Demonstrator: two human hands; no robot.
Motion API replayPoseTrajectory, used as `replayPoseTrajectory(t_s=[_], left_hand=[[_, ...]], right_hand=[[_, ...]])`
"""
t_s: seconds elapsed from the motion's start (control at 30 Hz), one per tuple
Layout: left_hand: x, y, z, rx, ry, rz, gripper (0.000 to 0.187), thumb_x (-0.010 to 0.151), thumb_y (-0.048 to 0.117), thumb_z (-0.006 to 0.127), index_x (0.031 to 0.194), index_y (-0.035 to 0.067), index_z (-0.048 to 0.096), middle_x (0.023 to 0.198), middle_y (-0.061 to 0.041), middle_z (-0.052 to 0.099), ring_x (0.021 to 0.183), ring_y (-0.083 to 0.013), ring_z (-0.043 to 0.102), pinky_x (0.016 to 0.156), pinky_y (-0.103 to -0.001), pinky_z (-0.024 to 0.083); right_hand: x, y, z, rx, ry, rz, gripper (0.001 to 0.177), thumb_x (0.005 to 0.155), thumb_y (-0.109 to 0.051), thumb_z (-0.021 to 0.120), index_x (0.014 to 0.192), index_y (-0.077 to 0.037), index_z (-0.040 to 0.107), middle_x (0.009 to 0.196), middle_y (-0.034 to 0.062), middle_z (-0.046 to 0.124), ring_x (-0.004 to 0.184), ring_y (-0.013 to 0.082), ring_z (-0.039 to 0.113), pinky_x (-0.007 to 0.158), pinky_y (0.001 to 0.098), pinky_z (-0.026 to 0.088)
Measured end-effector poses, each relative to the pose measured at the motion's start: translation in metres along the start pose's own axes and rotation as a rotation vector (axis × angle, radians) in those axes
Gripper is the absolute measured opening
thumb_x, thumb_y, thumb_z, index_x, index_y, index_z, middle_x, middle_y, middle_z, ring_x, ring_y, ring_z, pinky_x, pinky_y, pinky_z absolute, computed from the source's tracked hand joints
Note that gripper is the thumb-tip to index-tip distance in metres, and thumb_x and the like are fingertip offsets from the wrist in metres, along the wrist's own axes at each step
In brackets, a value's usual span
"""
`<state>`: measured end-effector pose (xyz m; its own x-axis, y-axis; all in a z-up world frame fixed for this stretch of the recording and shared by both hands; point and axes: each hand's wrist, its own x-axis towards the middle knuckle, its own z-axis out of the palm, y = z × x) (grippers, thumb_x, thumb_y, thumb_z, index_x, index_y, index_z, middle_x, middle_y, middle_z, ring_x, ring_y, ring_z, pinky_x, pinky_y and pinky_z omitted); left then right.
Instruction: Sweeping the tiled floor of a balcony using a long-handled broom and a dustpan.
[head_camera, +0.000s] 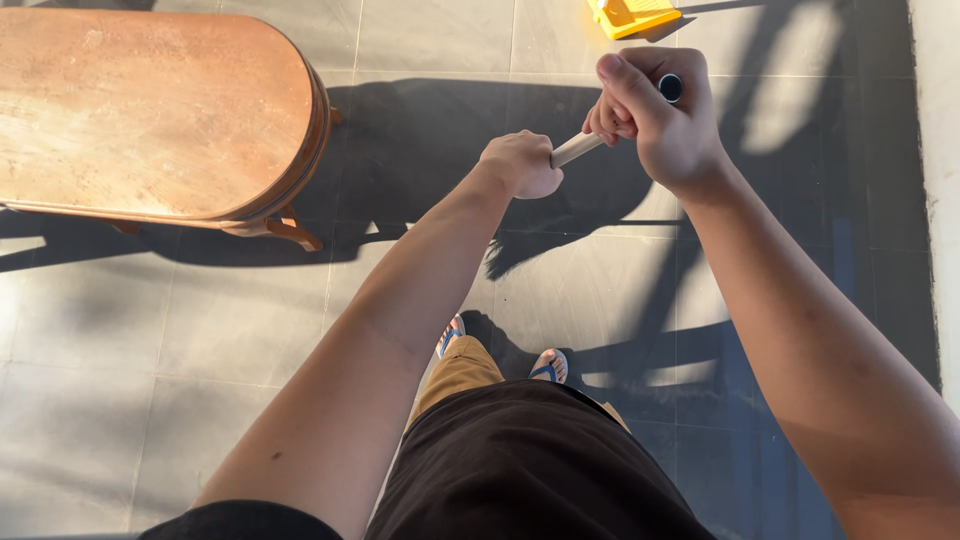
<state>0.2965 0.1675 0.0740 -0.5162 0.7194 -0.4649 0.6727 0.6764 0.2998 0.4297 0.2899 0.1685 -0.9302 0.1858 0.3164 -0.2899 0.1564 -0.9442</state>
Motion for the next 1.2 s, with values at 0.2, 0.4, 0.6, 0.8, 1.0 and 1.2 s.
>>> replayPoseTrajectory(t_s=[0.2,0.4,0.6,0.8,1.0,1.2], left_hand=[[0.049,-0.009,-0.033,0.115,-0.019,0.041,0.03,0.087,0.023,0.056,0.106,0.017,0.078,0.096,-0.006,0.076,0.096,-0.0236,0.074,0.088,-0.038,0.057],[0.134,-0.039,-0.067,0.248,-0.023,0.175,0.032,0.084,0.028,0.058,0.108,0.02,0.078,0.1,-0.005,0.076,0.101,-0.0242,0.072,0.09,-0.04,0.056],[0.193,-0.083,-0.12,0.241,-0.115,0.244,0.033,0.088,0.037,0.057,0.11,0.023,0.078,0.103,-0.004,0.076,0.103,-0.024,0.072,0.092,-0.041,0.055],[0.274,-0.091,-0.123,0.288,-0.114,0.326,0.033,0.089,0.041,0.06,0.107,0.02,0.078,0.106,-0.005,0.075,0.106,-0.0241,0.071,0.092,-0.041,0.055],[0.304,-0.09,-0.067,0.163,-0.23,0.395,0.035,0.096,0.042,0.057,0.107,0.012,0.073,0.111,-0.009,0.075,0.109,-0.0275,0.071,0.09,-0.044,0.055],[0.285,-0.077,-0.011,0.043,-0.269,0.542,0.028,0.092,0.029,0.064,0.107,0.007,0.073,0.106,-0.016,0.075,0.104,-0.0326,0.072,0.089,-0.046,0.056]], right_hand=[[0.038,0.013,-0.012,-0.07,-0.048,-0.061,0.043,0.112,-0.028,0.058,0.076,-0.004,0.057,0.066,0.0054,0.055,0.066,0.018,0.064,0.083,0.038,0.061],[0.104,0.05,-0.02,-0.098,0.086,0.047,0.05,0.112,-0.03,0.058,0.069,-0.005,0.055,0.063,0.005,0.055,0.064,0.0163,0.064,0.079,0.0368,0.06],[0.181,0.082,-0.001,-0.157,0.313,0.145,0.057,0.113,-0.036,0.054,0.066,-0.004,0.052,0.059,0.0033,0.053,0.061,0.0141,0.059,0.072,0.0337,0.056],[0.209,0.12,0.007,-0.179,0.51,0.158,0.059,0.112,-0.04,0.052,0.066,-0.004,0.05,0.06,0.0017,0.051,0.064,0.0108,0.055,0.07,0.0305,0.051],[0.175,0.174,0.032,-0.279,0.716,0.321,0.06,0.112,-0.044,0.047,0.068,-0.004,0.053,0.062,-0.0004,0.048,0.062,0.0097,0.045,0.061,0.0308,0.041],[0.125,0.179,0.043,-0.227,0.929,0.293,0.066,0.113,-0.044,0.043,0.062,-0.004,0.048,0.056,0.0001,0.045,0.054,0.0116,0.041,0.055,0.0325,0.038]])
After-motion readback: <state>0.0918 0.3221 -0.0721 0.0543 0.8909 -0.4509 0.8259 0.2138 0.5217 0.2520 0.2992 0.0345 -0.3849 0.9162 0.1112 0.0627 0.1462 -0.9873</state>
